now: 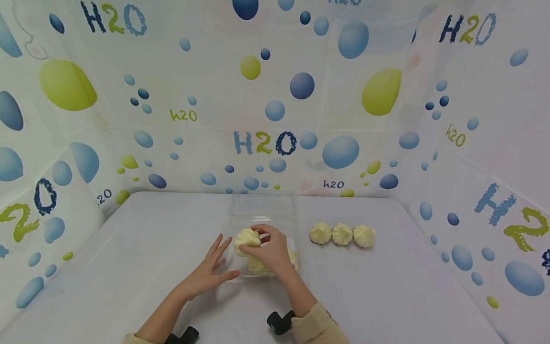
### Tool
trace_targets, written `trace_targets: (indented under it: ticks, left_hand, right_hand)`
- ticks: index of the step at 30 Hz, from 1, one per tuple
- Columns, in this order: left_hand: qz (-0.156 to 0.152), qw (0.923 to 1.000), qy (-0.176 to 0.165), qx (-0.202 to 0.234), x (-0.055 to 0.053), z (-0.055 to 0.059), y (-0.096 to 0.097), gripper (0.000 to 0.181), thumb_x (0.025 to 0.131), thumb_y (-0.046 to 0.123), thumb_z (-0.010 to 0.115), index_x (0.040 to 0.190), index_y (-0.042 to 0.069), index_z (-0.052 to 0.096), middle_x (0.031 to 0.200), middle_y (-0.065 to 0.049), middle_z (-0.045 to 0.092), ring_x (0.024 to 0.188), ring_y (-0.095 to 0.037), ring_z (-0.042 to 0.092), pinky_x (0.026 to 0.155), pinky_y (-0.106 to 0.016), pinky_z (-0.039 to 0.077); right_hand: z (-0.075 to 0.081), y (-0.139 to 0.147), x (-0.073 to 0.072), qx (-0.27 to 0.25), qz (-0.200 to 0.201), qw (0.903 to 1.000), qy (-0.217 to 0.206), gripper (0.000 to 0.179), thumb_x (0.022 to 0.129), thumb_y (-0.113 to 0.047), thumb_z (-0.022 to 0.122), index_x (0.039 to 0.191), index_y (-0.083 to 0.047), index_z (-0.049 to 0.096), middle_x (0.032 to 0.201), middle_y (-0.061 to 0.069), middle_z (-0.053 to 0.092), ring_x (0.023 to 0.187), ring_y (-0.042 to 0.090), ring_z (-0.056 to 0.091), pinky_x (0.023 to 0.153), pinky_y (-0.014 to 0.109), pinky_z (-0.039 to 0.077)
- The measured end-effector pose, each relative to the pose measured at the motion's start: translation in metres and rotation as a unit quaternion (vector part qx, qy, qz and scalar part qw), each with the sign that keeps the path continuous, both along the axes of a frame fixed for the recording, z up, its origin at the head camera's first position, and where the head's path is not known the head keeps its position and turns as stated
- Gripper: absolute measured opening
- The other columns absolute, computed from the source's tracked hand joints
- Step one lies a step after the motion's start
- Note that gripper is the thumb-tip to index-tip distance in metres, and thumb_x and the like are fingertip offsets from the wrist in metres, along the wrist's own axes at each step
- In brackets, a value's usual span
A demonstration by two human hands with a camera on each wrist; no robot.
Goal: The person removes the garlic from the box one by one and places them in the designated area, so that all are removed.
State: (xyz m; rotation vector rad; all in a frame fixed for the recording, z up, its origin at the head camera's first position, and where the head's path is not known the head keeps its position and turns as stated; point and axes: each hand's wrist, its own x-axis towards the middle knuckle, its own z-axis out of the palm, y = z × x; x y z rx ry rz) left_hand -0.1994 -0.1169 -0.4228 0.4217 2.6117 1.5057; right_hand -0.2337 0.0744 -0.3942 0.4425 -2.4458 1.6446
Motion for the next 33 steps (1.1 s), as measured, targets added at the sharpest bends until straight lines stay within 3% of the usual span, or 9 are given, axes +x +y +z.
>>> trace_targets:
  ticks: [9, 17, 19, 26, 33]
  left_hand:
    - [0.000, 1.0000, 0.002, -0.007, 0.000, 0.002, 0.000, 0.086, 0.079, 0.030, 0.071, 0.147, 0.016, 0.020, 0.152, -0.015, -0.005, 0.131, -0.043, 0.023, 0.097, -0.054, 0.032]
    - [-0.001, 1.0000, 0.007, -0.007, 0.001, 0.002, 0.000, 0.086, 0.079, 0.031, 0.071, 0.147, 0.016, 0.020, 0.152, -0.014, -0.004, 0.131, -0.043, 0.022, 0.097, -0.055, 0.032]
    - [-0.001, 0.9999, 0.007, -0.007, 0.000, 0.002, 0.000, 0.087, 0.079, 0.031, 0.071, 0.147, 0.016, 0.020, 0.152, -0.014, -0.004, 0.132, -0.043, 0.021, 0.097, -0.056, 0.032]
    - [0.002, 0.9999, 0.004, -0.009, 0.001, 0.001, 0.000, 0.088, 0.079, 0.031, 0.071, 0.147, 0.016, 0.019, 0.152, -0.014, -0.003, 0.134, -0.041, 0.015, 0.097, -0.060, 0.028]
    - [0.001, 1.0000, 0.001, -0.007, 0.000, 0.000, 0.000, 0.087, 0.079, 0.030, 0.071, 0.147, 0.017, 0.018, 0.152, -0.014, -0.004, 0.133, -0.042, 0.016, 0.097, -0.058, 0.029]
  right_hand:
    - [0.005, 0.010, 0.001, -0.013, -0.025, 0.9995, -0.016, 0.043, 0.067, -0.020, 0.082, 0.106, -0.013, 0.067, 0.097, 0.004, 0.061, 0.078, 0.020, 0.056, 0.060, 0.027, 0.048]
    - [0.040, 0.018, 0.023, -0.036, -0.030, 0.9987, -0.017, 0.042, 0.069, -0.007, 0.079, 0.107, -0.001, 0.065, 0.097, 0.010, 0.060, 0.081, 0.025, 0.055, 0.062, 0.026, 0.048]
    - [0.039, 0.022, 0.023, -0.045, -0.032, 0.9983, -0.021, 0.042, 0.069, -0.006, 0.079, 0.108, 0.000, 0.064, 0.099, 0.010, 0.061, 0.083, 0.024, 0.055, 0.065, 0.026, 0.049]
    - [0.011, 0.040, 0.006, -0.052, -0.050, 0.9971, -0.022, 0.047, 0.066, -0.014, 0.083, 0.109, -0.006, 0.066, 0.102, 0.006, 0.060, 0.086, 0.018, 0.055, 0.064, 0.025, 0.051]
    - [0.008, 0.060, 0.005, -0.047, -0.070, 0.9958, -0.036, 0.048, 0.066, -0.018, 0.083, 0.110, -0.010, 0.066, 0.110, 0.006, 0.059, 0.090, 0.019, 0.054, 0.070, 0.026, 0.050]
